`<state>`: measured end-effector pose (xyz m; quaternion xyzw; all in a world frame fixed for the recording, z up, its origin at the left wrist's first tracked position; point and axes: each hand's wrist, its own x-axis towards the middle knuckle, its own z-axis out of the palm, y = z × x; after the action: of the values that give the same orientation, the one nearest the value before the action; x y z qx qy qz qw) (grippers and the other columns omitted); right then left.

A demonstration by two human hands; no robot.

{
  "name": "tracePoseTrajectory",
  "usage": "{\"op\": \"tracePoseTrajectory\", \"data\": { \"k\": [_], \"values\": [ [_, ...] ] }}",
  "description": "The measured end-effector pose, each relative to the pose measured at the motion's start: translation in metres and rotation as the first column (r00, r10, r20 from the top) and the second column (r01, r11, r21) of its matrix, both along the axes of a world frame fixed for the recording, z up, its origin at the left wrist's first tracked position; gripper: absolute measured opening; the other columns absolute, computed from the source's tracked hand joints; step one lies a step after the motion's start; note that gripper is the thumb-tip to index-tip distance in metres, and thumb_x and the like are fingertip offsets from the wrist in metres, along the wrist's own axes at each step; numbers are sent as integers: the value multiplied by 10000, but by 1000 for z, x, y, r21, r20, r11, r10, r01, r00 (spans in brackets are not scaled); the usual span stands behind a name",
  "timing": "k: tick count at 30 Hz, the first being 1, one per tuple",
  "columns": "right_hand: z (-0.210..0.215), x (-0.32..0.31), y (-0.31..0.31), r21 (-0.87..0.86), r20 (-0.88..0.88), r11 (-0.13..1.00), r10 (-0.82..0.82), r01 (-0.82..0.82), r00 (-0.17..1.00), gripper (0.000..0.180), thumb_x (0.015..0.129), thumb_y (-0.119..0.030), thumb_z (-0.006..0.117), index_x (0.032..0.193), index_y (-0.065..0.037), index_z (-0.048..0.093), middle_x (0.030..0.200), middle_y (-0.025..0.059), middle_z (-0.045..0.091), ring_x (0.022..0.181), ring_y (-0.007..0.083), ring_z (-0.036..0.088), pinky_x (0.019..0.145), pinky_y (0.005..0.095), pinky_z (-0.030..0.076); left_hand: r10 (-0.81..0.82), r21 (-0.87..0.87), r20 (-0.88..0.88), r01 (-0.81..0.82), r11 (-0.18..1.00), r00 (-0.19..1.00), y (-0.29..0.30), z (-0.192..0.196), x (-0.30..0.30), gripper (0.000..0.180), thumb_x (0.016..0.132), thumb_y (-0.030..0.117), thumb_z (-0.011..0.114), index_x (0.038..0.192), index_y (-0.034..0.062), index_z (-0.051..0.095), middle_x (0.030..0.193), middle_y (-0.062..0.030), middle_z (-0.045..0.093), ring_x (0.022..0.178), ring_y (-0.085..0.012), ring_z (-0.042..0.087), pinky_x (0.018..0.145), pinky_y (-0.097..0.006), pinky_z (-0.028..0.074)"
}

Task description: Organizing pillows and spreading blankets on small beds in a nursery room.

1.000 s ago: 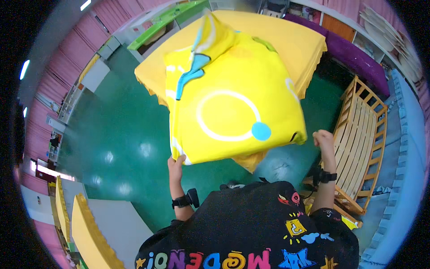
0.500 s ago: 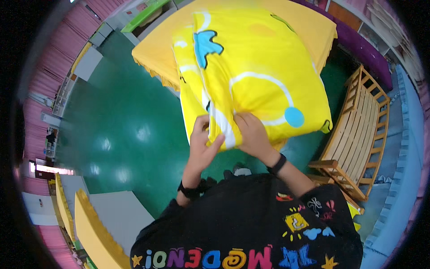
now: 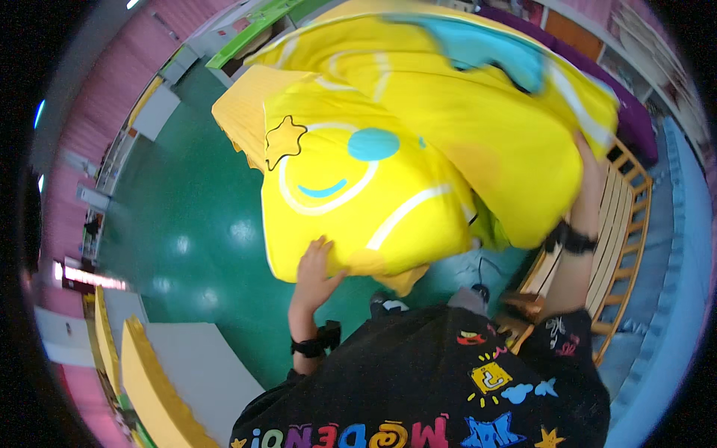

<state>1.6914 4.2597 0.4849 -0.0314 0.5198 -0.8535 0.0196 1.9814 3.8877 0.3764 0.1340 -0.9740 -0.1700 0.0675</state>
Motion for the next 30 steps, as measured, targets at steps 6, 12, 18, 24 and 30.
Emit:
{"op": "tracePoseTrajectory", "data": {
  "k": [6,12,18,24,30],
  "values": [
    [-160,-25,204,-117,223,964,-209,239,952,412,894,-234,445,1246,-35,369,1222,100,458,1091,233,470,886,375,416,552,-37,74,-550,834,831,64,-8,-27,532,727,249,594,1205,103,412,1254,-124,409,1194,-315,336,945,-483,288],
    [-234,-55,252,-175,395,956,-150,234,906,389,849,-125,514,1214,-51,400,1155,71,499,1040,204,498,856,347,429,83,92,-41,-79,993,996,153,35,-119,380,750,234,573,1112,129,522,1265,-168,389,1208,-349,299,982,-430,277],
    [-220,-117,247,-83,375,995,-16,50,927,408,791,-53,562,1176,-34,426,1103,61,520,1015,200,506,860,317,408,-60,154,201,29,988,978,191,17,-218,365,751,318,598,1041,96,575,1146,-174,483,1071,-341,415,928,-376,321],
    [-203,-186,277,252,381,827,392,-502,837,467,717,-134,680,1118,-4,481,1021,28,545,897,145,523,788,270,426,509,-160,427,-492,856,747,197,13,-291,535,739,526,511,874,22,629,871,-205,598,946,-382,500,782,-434,420],
    [-210,-340,321,652,734,-398,119,-645,668,519,663,-367,678,1045,-32,573,880,137,621,821,236,587,723,310,460,782,-363,380,-698,617,494,192,0,-347,662,774,587,402,852,-35,614,815,-213,609,882,-343,544,680,-435,450]
  ]
}}
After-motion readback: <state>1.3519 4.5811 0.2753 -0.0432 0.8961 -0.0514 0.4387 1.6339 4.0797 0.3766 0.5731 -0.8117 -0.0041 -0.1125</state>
